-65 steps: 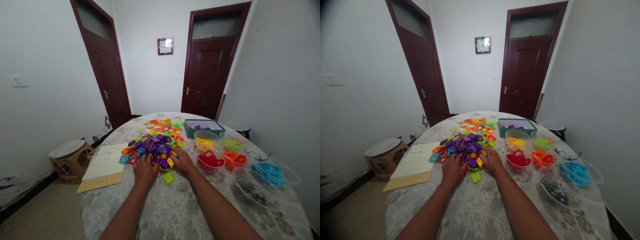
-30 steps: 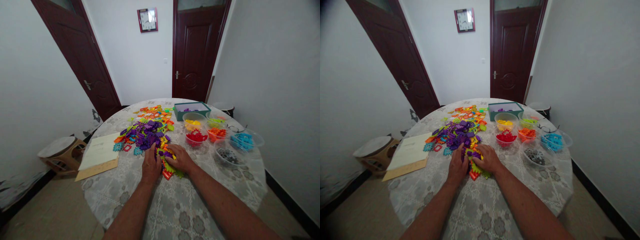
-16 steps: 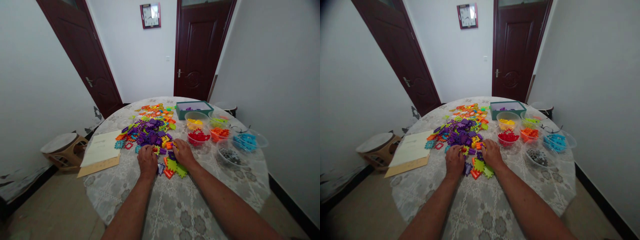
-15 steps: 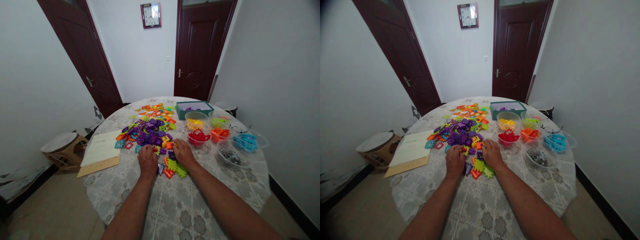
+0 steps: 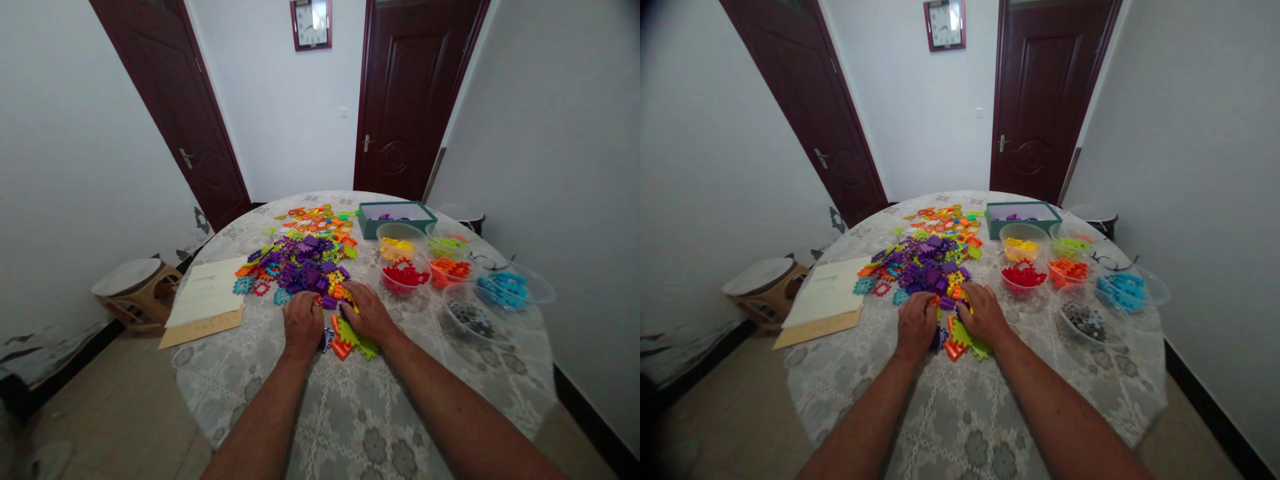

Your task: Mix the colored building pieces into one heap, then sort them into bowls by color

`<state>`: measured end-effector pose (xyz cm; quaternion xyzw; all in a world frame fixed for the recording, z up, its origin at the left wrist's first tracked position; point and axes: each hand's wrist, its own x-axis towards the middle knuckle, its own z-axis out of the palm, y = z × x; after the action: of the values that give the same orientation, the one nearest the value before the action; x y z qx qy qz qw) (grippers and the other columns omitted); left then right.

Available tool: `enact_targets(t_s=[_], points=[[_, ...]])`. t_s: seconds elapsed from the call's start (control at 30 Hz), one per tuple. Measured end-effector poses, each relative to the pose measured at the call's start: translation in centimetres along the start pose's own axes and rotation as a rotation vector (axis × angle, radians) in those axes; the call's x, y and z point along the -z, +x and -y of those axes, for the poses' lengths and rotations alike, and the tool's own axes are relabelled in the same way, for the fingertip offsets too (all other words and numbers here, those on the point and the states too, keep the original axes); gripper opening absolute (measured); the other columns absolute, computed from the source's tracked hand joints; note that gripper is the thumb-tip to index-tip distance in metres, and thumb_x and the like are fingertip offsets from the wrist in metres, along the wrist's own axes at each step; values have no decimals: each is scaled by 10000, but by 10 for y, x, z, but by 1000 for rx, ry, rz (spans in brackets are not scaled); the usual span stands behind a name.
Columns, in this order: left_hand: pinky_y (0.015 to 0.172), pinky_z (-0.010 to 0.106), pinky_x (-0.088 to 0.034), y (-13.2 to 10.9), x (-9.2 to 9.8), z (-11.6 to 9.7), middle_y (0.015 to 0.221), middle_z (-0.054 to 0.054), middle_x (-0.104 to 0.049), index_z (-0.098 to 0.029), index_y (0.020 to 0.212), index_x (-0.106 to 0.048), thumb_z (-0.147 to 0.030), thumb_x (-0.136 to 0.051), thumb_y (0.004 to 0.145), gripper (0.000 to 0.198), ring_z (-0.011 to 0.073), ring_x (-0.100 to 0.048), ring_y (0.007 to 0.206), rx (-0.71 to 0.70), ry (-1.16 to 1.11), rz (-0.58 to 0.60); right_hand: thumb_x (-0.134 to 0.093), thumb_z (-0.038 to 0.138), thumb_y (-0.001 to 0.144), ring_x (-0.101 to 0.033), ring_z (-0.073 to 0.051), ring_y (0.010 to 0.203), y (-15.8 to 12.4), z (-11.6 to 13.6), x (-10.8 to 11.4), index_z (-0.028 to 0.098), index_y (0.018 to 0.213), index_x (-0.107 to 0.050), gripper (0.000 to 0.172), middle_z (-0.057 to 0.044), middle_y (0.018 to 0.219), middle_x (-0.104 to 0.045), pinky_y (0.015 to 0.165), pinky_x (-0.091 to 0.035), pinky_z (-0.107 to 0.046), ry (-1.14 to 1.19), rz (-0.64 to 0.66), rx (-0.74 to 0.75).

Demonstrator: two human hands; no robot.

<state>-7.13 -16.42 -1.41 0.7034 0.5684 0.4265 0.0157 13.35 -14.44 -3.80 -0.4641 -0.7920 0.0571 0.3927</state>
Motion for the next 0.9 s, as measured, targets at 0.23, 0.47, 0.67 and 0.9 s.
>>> enact_targets(t_s=[0.23,0.47,0.67,0.9], points=[[1045,419,-532,-1,-4,9,1130,86,-718,-215,1107,-677,-52,-448,871,367,240,-662,1134,-29,-128,5,-665,393,974,-497,-305,1465,-2,17,16,235,1564,-494,634,-152,1568,-553,1238,-368,-550,166,160,155],[1045,432,-539,-2,-1,10,1093,89,-708,-209,1075,-670,-58,-441,880,336,245,-655,1108,-32,-124,2,-769,522,903,-480,-349,1470,-6,19,17,216,1544,-527,750,-180,1581,-528,1234,-361,-582,56,205,166],[1038,441,-530,-3,1,6,1085,84,-707,-216,1060,-668,-69,-454,904,302,250,-649,1089,-33,-90,-7,-577,306,1010,-555,-320,1385,-4,1,7,172,1481,-577,489,-191,1468,-614,1196,-438,-550,-63,-3,-60],[1076,494,-473,-6,14,-6,1200,115,-697,-209,1197,-687,-233,-603,959,253,286,-617,1163,-105,32,88,-562,383,1013,-605,-347,1311,-9,-8,12,143,1418,-622,474,-212,1396,-658,1137,-488,-557,-89,-94,-206]])
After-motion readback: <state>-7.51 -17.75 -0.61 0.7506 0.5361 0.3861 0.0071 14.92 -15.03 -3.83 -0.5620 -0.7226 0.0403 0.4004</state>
